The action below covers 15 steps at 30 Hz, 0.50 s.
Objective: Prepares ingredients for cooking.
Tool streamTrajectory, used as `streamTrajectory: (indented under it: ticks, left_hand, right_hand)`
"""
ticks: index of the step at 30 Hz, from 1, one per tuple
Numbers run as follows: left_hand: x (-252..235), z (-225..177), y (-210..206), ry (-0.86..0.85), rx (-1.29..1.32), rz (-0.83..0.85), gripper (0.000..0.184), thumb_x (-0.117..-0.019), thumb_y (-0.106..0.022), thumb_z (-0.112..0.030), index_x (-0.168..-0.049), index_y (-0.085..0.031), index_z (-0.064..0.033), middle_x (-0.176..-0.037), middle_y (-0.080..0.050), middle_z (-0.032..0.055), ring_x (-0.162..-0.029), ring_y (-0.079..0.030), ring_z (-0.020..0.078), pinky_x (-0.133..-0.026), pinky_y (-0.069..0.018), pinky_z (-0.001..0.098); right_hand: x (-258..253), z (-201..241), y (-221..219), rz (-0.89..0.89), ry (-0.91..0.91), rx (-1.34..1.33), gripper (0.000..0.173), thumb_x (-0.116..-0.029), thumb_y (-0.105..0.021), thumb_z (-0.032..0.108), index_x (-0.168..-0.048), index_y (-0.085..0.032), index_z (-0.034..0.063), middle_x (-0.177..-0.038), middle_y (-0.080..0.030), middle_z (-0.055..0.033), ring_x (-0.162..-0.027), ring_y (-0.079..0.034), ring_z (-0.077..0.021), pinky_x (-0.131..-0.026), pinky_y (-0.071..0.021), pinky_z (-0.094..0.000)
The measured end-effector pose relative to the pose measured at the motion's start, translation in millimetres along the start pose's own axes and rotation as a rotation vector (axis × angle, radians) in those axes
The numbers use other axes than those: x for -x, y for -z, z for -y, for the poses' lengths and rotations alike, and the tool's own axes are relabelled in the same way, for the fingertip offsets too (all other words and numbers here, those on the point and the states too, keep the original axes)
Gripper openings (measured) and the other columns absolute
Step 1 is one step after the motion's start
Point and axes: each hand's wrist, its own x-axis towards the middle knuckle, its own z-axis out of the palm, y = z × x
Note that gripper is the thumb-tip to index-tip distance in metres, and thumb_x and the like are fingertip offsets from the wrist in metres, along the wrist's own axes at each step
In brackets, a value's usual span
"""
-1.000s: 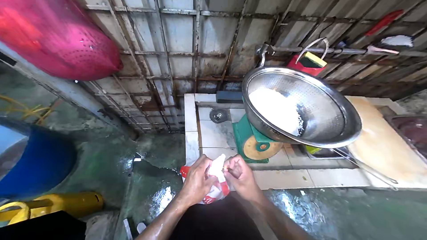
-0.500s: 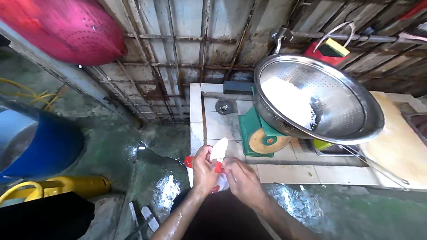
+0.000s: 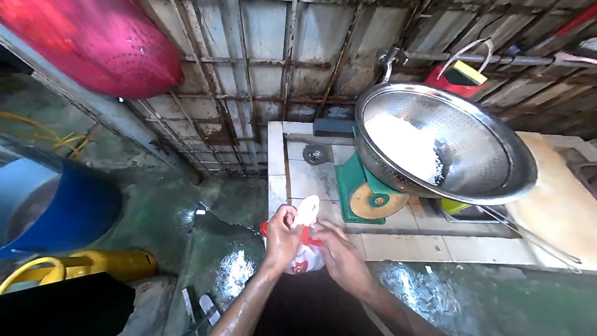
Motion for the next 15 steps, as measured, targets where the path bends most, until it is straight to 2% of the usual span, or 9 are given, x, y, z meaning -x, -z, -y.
streamTrajectory:
  ticks: [1, 3, 5, 7, 9, 10, 11, 13, 15]
  left_hand:
    - [-0.6, -1.4, 3.5, -0.015, 0.01, 0.061, 0.02, -0.0823, -0.072, -0.007, -0.101, -0.066, -0.0077, -0.079, -0.061, 0.0005, -0.071, -0.061, 0.0122, -0.066, -0.0544, 0.0307]
    - [-0.5, -6.1, 8.3, -0.053, 0.027, 0.146, 0.02, -0.0836, -0.071, -0.009, -0.103, -0.068, -0.0085, -0.086, -0.065, 0.001, -0.077, -0.064, 0.0125, -0.07, -0.057, 0.0313]
    - [1.7, -7.8, 10.4, -0.084, 0.032, 0.18, 0.019, -0.0859, -0.072, -0.012, -0.105, -0.068, -0.0098, -0.089, -0.065, 0.0006, -0.079, -0.064, 0.0123, -0.072, -0.0572, 0.0308]
    - [-1.6, -8.6, 14.0, -0.126, 0.025, 0.206, 0.018, -0.0867, -0.073, -0.013, -0.104, -0.069, -0.0102, -0.091, -0.067, 0.0001, -0.083, -0.066, 0.0119, -0.076, -0.0582, 0.0305]
    - [-5.2, -10.7, 21.0, -0.15, 0.019, 0.261, 0.018, -0.0867, -0.074, -0.013, -0.104, -0.069, -0.009, -0.094, -0.068, 0.0004, -0.089, -0.067, 0.0121, -0.081, -0.0588, 0.0305]
    - [-7.0, -11.7, 25.3, -0.153, 0.023, 0.296, 0.019, -0.0867, -0.074, -0.013, -0.104, -0.069, -0.0081, -0.094, -0.068, 0.0007, -0.09, -0.066, 0.0122, -0.081, -0.0583, 0.0305]
    - [-7.9, -12.6, 29.7, -0.148, 0.037, 0.332, 0.019, -0.087, -0.073, -0.011, -0.105, -0.069, -0.0072, -0.094, -0.068, 0.0012, -0.088, -0.066, 0.0125, -0.081, -0.0583, 0.0307]
    - [-9.2, -14.3, 38.9, -0.119, 0.114, 0.346, 0.019, -0.0869, -0.07, -0.007, -0.106, -0.068, -0.0042, -0.092, -0.069, 0.0031, -0.086, -0.067, 0.0142, -0.079, -0.0589, 0.0328]
    - [-8.1, -15.7, 49.2, -0.058, 0.305, 0.266, 0.027, -0.0859, -0.067, -0.002, -0.113, -0.063, 0.0, -0.089, -0.069, 0.0065, -0.083, -0.067, 0.0165, -0.075, -0.0579, 0.0348]
  right_hand:
    - [1.2, -0.2, 1.0, -0.045, -0.068, -0.224, 0.022, -0.0951, -0.059, -0.003, -0.115, -0.068, 0.0034, -0.127, -0.07, -0.0085, -0.123, -0.066, -0.0209, -0.1, -0.0606, -0.037]
    - [-4.3, 4.1, 3.7, -0.194, -0.203, -0.546, 0.019, -0.0916, -0.064, -0.004, -0.111, -0.063, -0.0013, -0.114, -0.075, -0.014, -0.106, -0.074, -0.0274, -0.089, -0.0645, -0.0418]
    - [-16.5, 10.2, 1.8, -0.309, -0.307, -0.638, 0.021, -0.0892, -0.068, -0.002, -0.109, -0.061, -0.0022, -0.103, -0.075, -0.0153, -0.093, -0.076, -0.0272, -0.08, -0.0657, -0.0418]
    - [-34.2, 13.0, -3.9, -0.343, -0.344, -0.599, 0.038, -0.0843, -0.075, 0.004, -0.119, -0.059, 0.0015, -0.102, -0.072, -0.0118, -0.089, -0.073, -0.0233, -0.074, -0.0647, -0.038]
    - [-49.1, 4.9, -2.2, -0.193, -0.329, -0.625, 0.063, -0.0827, -0.079, 0.014, -0.139, -0.052, 0.0103, -0.125, -0.065, -0.0095, -0.105, -0.069, -0.0241, -0.086, -0.0633, -0.0397]
    - [-55.6, -0.6, 0.3, -0.074, -0.281, -0.669, 0.066, -0.084, -0.08, 0.021, -0.143, -0.052, 0.0128, -0.133, -0.062, -0.0086, -0.114, -0.066, -0.0243, -0.093, -0.0598, -0.0415]
    - [-61.0, -2.3, 2.1, 0.032, -0.231, -0.703, 0.06, -0.0861, -0.08, 0.024, -0.14, -0.056, 0.0101, -0.131, -0.066, -0.0101, -0.114, -0.066, -0.0248, -0.095, -0.0589, -0.0428]
    - [-68.3, 3.1, 4.0, 0.142, -0.192, -0.68, 0.044, -0.0892, -0.078, 0.021, -0.126, -0.061, 0.0051, -0.113, -0.071, -0.0096, -0.1, -0.07, -0.021, -0.087, -0.0616, -0.0394]
    - [-68.4, 12.4, 4.8, 0.105, -0.226, -0.601, 0.037, -0.0892, -0.077, 0.017, -0.121, -0.062, 0.0056, -0.104, -0.072, -0.0064, -0.091, -0.072, -0.0168, -0.08, -0.0636, -0.0349]
